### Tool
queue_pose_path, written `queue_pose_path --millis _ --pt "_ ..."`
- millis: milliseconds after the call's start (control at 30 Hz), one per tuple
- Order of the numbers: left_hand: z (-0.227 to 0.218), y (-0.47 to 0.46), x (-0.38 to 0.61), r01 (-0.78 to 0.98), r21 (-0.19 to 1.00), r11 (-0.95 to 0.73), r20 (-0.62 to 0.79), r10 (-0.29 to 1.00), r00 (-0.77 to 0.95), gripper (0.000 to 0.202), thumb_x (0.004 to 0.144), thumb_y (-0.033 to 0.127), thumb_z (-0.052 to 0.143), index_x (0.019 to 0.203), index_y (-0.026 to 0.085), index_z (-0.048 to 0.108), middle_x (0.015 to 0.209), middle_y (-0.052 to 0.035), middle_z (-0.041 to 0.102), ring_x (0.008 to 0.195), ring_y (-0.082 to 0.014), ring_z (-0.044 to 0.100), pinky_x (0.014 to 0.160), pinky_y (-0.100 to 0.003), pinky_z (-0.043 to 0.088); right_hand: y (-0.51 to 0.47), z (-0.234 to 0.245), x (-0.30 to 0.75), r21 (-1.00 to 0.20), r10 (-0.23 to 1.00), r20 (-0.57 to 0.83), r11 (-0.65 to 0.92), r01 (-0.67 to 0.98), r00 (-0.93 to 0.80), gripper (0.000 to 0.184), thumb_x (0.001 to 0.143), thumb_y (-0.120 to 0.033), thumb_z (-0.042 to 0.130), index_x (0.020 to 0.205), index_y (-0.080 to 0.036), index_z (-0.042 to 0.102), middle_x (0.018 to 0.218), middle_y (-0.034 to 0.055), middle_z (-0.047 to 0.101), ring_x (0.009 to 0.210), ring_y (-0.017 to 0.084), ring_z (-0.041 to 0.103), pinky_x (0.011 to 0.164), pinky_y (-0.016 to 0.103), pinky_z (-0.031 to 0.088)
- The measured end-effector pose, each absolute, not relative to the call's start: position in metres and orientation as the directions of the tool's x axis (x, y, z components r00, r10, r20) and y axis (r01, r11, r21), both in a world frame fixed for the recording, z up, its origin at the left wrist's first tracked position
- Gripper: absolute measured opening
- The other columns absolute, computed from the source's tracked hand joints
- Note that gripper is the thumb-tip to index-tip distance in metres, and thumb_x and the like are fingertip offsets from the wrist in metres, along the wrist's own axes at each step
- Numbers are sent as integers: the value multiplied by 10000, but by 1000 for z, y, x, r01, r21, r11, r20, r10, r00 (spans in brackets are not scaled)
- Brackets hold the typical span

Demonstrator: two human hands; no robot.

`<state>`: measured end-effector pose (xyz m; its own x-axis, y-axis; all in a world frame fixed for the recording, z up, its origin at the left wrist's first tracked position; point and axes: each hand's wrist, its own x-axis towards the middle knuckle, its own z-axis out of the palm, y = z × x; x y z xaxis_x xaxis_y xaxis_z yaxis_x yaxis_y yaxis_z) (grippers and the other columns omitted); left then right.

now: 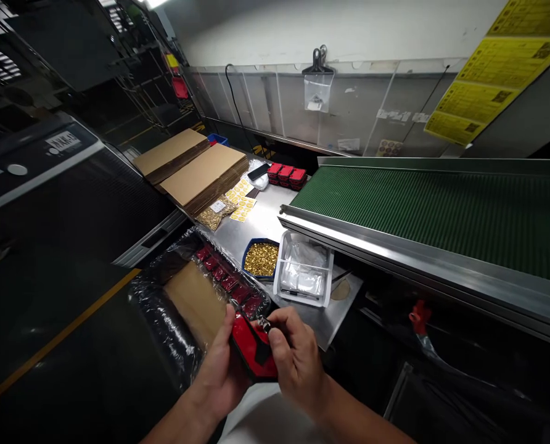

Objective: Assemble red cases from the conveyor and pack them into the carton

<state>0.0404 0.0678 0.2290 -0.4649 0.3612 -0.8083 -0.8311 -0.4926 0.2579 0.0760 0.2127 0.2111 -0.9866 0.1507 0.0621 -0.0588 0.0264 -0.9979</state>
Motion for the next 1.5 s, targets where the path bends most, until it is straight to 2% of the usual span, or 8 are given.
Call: queue_pose_path --millis 133,267,400,567,767,933,1233,1500 --pt "219 68 47 -781 533 -325 -772 193 -606 587 831 694 545 1041 152 627 969 -111 681 893 -268 638 776 -375 529 211 199 70 -978 303 -150 -188 95 -941 283 982 -449 393 909 -224 549 674 -29 460 610 122 403 563 253 340" --pt "224 58 48 -283 945 164 -304 126 -944 433 885 545 578 1157 209 609 1224 -99 595 1146 -266 545 1008 -381 420 214 197 65 -938 294 -246 -312 150 -924 311 965 -488 424 878 -214 544 677 -28 411 625 129 361 572 268 316" --pt "233 52 50 41 942 334 -98 389 -916 340 907 413 591 1233 316 578 1290 -33 567 1237 -244 486 1072 -383 359 214 197 64 -895 192 -289 -401 194 -938 310 953 -494 456 845 -210 521 680 -27 398 623 133 343 572 279 319" --pt "236 60 55 131 908 397 -73 457 -886 342 915 363 550 1257 354 542 1182 -17 598 1085 -226 553 969 -396 415 214 200 67 -933 174 -271 -288 214 -947 317 963 -487 439 831 -208 507 688 -27 412 626 128 361 574 282 316" --pt "239 69 59 57 902 429 -142 418 -897 564 646 446 856 1107 280 578 1032 -13 583 932 -218 566 803 -338 469 216 204 67 -955 150 -258 -186 229 -954 343 969 -501 418 812 -207 501 691 -32 422 634 124 386 592 273 343" --pt "244 58 53 -48 927 371 -243 500 -831 581 678 431 846 1180 315 578 1107 -6 600 988 -214 581 838 -313 472 220 206 64 -939 104 -297 -215 270 -949 367 964 -505 418 764 -208 501 662 -34 456 631 129 417 617 276 372" --pt "241 51 58 -192 957 216 -265 393 -881 480 728 396 808 1110 259 551 1072 -29 596 1016 -222 578 873 -296 452 225 195 54 -676 139 -554 -650 346 -821 331 867 -539 532 845 -211 494 813 58 716 690 230 663 642 346 519" --pt "218 54 66 -365 923 -121 -280 438 -854 496 718 409 811 1089 214 547 1150 -90 534 977 -237 586 840 -309 481 216 195 59 -616 294 -632 -752 235 -717 418 844 -547 514 636 -187 552 546 4 482 480 139 428 436 274 382"
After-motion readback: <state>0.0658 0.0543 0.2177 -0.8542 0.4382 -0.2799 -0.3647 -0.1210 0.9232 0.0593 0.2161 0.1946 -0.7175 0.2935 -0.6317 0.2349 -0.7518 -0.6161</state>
